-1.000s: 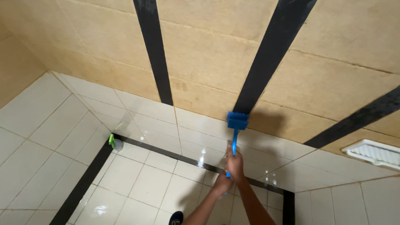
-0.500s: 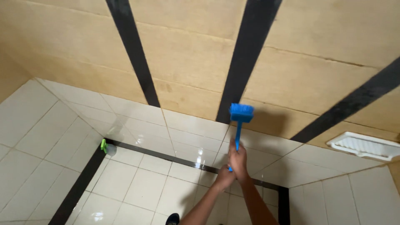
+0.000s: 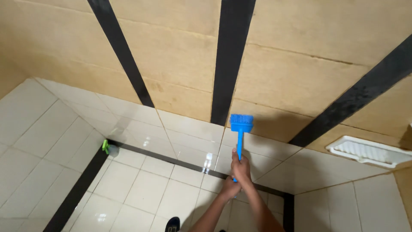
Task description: The person scrubs the lower section of a tiled bathroom wall using a blue scrub brush. They move the brush back and forth along the grout lines and tile surfaces, working from a corner towards the toilet area.
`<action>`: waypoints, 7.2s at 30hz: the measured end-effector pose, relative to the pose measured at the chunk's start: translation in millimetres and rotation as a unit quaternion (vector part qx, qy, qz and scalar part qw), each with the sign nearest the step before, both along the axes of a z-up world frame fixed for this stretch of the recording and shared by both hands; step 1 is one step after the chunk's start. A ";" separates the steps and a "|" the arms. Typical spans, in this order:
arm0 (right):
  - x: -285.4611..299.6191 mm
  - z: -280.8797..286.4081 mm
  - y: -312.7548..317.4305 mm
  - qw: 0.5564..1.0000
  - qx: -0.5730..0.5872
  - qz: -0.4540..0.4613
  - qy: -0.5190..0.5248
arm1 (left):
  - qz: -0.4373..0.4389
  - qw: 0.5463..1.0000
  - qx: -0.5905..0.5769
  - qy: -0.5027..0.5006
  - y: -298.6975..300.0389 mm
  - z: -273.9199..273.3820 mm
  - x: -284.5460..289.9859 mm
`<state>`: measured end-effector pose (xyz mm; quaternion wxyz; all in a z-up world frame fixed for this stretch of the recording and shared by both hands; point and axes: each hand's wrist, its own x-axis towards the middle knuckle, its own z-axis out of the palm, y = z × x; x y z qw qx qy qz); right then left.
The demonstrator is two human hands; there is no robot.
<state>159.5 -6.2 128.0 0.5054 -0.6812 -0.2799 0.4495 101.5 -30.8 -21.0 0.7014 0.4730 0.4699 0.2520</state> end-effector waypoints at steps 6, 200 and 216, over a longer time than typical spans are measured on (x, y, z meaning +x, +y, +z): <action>-5.8 -21.8 -11.4 0.999 -0.024 0.012 0.030 | -0.020 0.999 -0.024 0.019 -20.2 -13.2 -14.8; 85.7 33.4 -68.6 0.989 0.003 -0.124 0.076 | -0.108 0.994 -0.020 0.012 -58.4 54.8 70.6; 112.3 22.3 -72.8 0.992 0.028 -0.114 0.037 | -0.121 0.991 0.027 0.059 -57.7 45.8 97.7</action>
